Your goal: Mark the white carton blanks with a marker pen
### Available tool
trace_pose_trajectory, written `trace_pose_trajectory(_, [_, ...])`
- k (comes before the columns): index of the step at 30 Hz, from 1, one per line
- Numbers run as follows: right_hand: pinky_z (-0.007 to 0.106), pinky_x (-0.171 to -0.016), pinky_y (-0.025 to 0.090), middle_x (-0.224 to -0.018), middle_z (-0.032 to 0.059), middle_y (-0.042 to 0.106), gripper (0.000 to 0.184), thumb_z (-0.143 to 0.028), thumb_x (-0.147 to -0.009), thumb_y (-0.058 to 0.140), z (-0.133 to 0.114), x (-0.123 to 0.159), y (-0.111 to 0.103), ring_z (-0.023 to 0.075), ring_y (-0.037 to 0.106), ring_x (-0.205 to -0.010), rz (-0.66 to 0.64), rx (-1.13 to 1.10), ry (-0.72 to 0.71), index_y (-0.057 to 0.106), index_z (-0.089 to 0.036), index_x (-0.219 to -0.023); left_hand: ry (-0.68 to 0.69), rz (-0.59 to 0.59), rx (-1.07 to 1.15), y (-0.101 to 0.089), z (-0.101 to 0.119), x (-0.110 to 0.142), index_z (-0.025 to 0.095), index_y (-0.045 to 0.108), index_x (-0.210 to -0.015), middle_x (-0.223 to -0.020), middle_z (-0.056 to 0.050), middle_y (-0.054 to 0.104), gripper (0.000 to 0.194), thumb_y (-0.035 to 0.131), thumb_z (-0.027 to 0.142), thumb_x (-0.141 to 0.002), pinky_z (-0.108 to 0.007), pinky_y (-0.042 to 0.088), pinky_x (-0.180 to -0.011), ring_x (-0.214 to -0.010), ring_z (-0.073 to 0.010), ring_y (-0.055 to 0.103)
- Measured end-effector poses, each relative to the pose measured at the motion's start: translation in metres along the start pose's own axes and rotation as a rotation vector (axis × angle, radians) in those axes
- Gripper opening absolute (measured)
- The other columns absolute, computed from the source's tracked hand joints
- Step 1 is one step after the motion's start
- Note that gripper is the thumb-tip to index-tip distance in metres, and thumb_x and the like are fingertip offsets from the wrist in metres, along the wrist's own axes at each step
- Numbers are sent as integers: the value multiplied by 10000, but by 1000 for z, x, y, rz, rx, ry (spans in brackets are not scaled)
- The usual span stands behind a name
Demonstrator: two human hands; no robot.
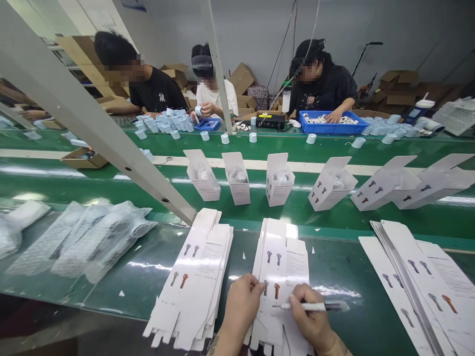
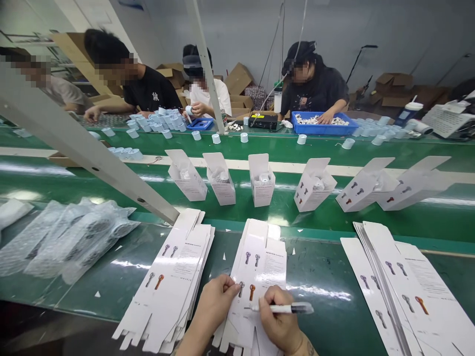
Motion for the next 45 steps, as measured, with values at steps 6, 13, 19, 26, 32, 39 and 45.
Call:
trace_pose_trajectory(6, [229, -473, 427, -521, -47, 578, 269, -308, -890, 512, -21, 2, 22, 107, 548, -463, -198, 134, -160, 478, -234, -633, 14, 27, 6, -4, -1, -2, 204, 587, -620, -661, -18, 651, 172, 565, 255, -782, -264, 378, -629, -683, -178, 605])
trace_pose_trajectory(13, [240, -504, 432, -550, -46, 600, 265, -327, -898, 522, -21, 3, 31, 115, 571, -500, -231, 198, -180, 498, -230, -653, 37, 31, -8, -5, 2, -5, 201, 596, -612, -628, -5, 636, 161, 581, 249, -765, -261, 372, -620, -657, -164, 593])
trace_pose_trajectory(19, [272, -545, 442, -624, -27, 593, 208, -367, -913, 516, 23, 10, -21, 145, 559, -568, 131, -34, 129, 566, -236, -759, 7, -12, 54, 3, -6, -5, 206, 582, -623, -592, 9, 601, 139, 557, 209, -761, -258, 380, -600, -623, -160, 585])
trace_pose_trajectory(26, [418, -809, 439, -937, 63, 613, 460, -641, -833, 514, 80, 41, -42, 265, 565, -928, 551, -130, 637, 591, -205, -958, 19, 23, 17, -2, 1, 1, 195, 622, -668, -736, -39, 693, 206, 507, 223, -836, -271, 389, -669, -744, -184, 615])
trace_pose_trajectory(32, [472, -874, 432, -1104, 121, 598, 481, -624, -859, 482, 74, 34, -35, 317, 557, -1051, 560, -120, 683, 632, -183, -979, 41, 52, -54, -9, 21, 14, 193, 626, -709, -695, -21, 672, 153, 546, 234, -833, -260, 364, -633, -700, -170, 602])
trace_pose_trajectory(39, [487, -890, 497, -1125, 139, 654, 451, -584, -845, 550, 79, 34, -24, 314, 618, -1059, 620, -491, 644, 580, -187, -1056, 84, 1, -41, -10, 33, 14, 203, 585, -706, -608, 15, 583, 73, 598, 209, -777, -263, 340, -601, -644, -162, 554])
trace_pose_trajectory(45, [506, -934, 492, -1139, 155, 659, 434, -574, -831, 580, 78, 31, -18, 329, 621, -1087, 591, -461, 625, 594, -180, -1014, 7, -102, 274, -3, 9, -3, 208, 529, -669, -589, 35, 524, 110, 554, 142, -753, -249, 387, -560, -589, -139, 548])
Point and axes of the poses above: each hand's wrist, its own x-axis away from the middle knuckle, its own y-axis out of the palm, z = x × y, the point moved 10 cm from there along -x, towards the middle knuckle
